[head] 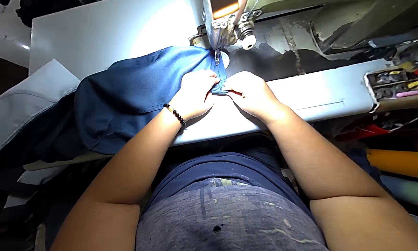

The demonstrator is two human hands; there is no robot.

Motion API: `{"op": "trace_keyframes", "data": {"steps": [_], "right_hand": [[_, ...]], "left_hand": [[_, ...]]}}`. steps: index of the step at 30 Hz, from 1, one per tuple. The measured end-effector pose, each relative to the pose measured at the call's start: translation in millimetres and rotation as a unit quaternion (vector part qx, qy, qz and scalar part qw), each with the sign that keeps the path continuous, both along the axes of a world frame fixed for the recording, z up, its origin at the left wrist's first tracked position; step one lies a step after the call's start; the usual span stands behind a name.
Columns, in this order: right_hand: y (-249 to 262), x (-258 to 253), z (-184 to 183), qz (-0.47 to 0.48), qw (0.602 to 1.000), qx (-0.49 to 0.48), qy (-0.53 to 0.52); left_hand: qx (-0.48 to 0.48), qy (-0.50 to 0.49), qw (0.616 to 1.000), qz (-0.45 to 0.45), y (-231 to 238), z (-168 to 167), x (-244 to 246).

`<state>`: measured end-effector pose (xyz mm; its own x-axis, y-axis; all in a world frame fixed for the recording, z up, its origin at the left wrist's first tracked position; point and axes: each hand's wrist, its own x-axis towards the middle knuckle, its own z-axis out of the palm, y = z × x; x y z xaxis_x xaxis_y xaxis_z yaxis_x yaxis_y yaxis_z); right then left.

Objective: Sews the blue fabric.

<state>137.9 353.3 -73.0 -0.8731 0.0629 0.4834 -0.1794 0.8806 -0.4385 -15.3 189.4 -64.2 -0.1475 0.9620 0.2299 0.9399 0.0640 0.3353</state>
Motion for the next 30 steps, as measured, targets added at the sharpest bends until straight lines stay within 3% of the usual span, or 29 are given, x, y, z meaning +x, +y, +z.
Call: {"op": "trace_keyframes", "data": {"steps": [16, 22, 29, 30], "right_hand": [[16, -32, 14, -0.012, 0.997, 0.015, -0.071], [21, -48, 10, -0.044, 0.997, -0.022, -0.067], [16, -28, 22, -0.04, 0.991, 0.001, -0.124], [17, -17, 28, -0.041, 0.995, 0.01, -0.09]], "left_hand": [[-0.007, -0.014, 0.999, 0.038, 27, 2, -30], [-0.025, -0.014, 0.996, 0.08, 41, 7, -40], [-0.043, -0.01, 0.994, 0.097, 40, 8, -36], [-0.041, -0.01, 0.994, 0.097, 40, 8, -35]]}}
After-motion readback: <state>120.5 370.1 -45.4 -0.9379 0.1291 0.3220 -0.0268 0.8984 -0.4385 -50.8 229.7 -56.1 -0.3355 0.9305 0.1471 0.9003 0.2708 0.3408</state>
